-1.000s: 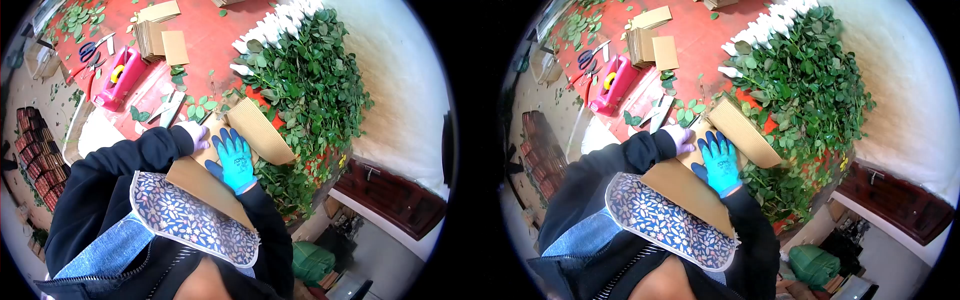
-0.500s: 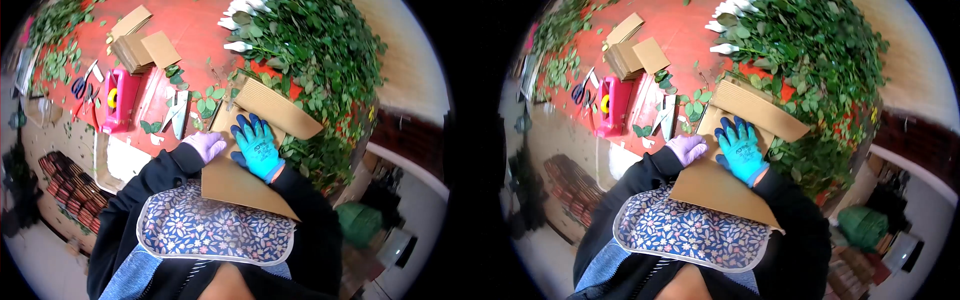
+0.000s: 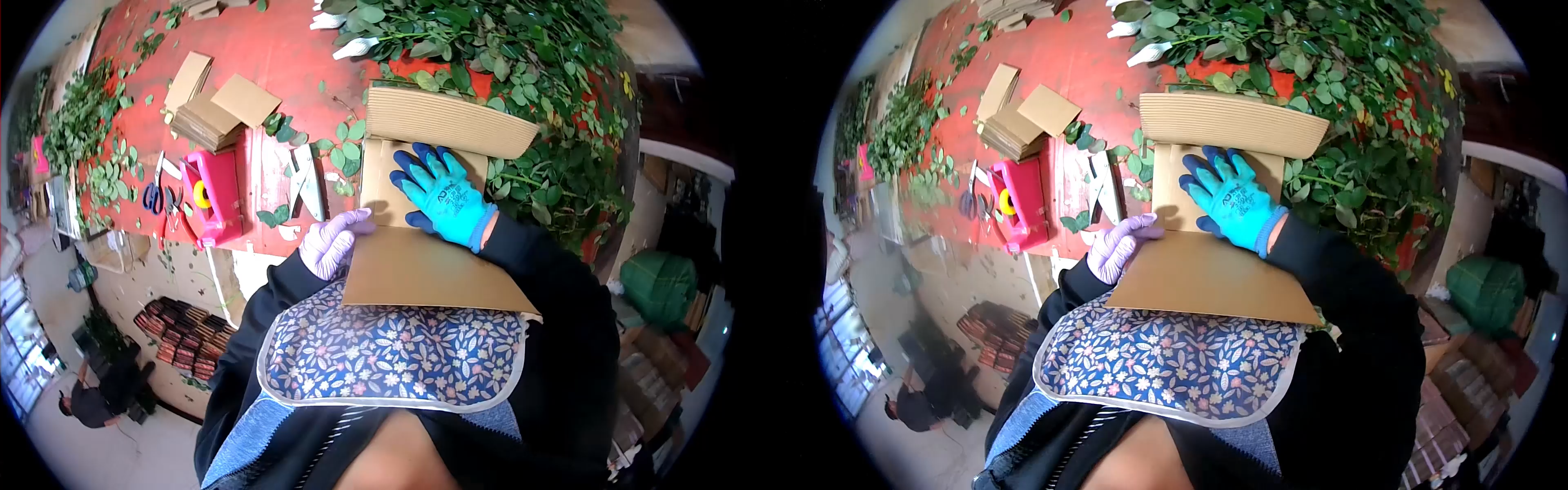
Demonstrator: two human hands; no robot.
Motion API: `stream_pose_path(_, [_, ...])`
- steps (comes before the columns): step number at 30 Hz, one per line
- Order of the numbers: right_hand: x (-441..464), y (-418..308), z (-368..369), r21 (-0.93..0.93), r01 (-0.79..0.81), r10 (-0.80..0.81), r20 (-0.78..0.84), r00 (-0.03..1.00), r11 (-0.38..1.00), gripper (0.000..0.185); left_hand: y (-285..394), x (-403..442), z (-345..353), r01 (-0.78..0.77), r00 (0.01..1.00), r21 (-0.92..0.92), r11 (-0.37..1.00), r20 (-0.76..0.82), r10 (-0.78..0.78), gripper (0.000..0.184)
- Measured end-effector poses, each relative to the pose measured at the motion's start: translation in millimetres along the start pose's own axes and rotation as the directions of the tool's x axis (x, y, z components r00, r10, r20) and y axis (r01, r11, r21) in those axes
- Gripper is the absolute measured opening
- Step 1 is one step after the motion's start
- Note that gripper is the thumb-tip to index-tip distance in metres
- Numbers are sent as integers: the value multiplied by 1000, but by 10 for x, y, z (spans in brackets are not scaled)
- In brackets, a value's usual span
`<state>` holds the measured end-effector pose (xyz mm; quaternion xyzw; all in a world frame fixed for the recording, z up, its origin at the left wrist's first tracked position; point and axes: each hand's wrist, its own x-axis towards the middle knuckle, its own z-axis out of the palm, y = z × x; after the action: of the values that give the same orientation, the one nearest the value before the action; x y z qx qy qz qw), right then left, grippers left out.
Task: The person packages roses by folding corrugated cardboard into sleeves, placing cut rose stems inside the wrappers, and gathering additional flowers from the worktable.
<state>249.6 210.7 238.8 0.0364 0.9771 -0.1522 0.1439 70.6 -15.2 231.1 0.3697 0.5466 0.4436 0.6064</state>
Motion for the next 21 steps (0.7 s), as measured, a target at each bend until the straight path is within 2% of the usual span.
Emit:
stream_pose_path(1, [-10,5,4,-13,8,-8,-19,1000,1000,67,-73,34,-27,-2,1000,17,1000,24,2,49])
stream_pose_path(3, [-22,5,8,-11,-9,8,-41,999,1000,67,-296,132,-70,-100,993,-138,985,-70,91,40])
stream_pose_path(4, [-26,3,8,-17,10,-11,-45,999,1000,67,-309,202,-106,-62,990,-210,976,-138,34,31])
stream_pose_path(5, [-28,2,17,-15,-13,12,-64,998,1000,67,-412,313,-127,-97,969,-62,993,-234,80,28])
stream_pose_path(7, [-17,4,49,-3,8,-9,-57,998,1000,66,-256,487,-125,53,976,190,980,-216,-11,31])
stream_pose_path(8, [-7,1,58,-9,0,-1,-58,998,1000,66,-209,567,-106,43,971,454,890,-230,71,33])
stream_pose_path(9, [-10,2,60,-12,-5,4,-65,998,1000,66,-202,647,-84,-20,957,564,826,-228,179,31])
stream_pose_path(11, [-2,3,67,-37,-3,1,-55,998,999,65,-172,671,-9,33,958,763,645,-209,198,31])
stream_pose_path(15, [3,3,44,8,-3,3,-53,999,1000,66,-190,720,66,42,966,744,667,-200,162,31])
stream_pose_path(17, [0,2,35,15,-4,5,-59,998,1000,66,-299,708,71,45,965,620,783,-229,126,31])
stream_pose_path(21, [0,4,46,1,11,-11,-54,998,1000,65,-448,708,64,-5,960,534,846,-235,154,31])
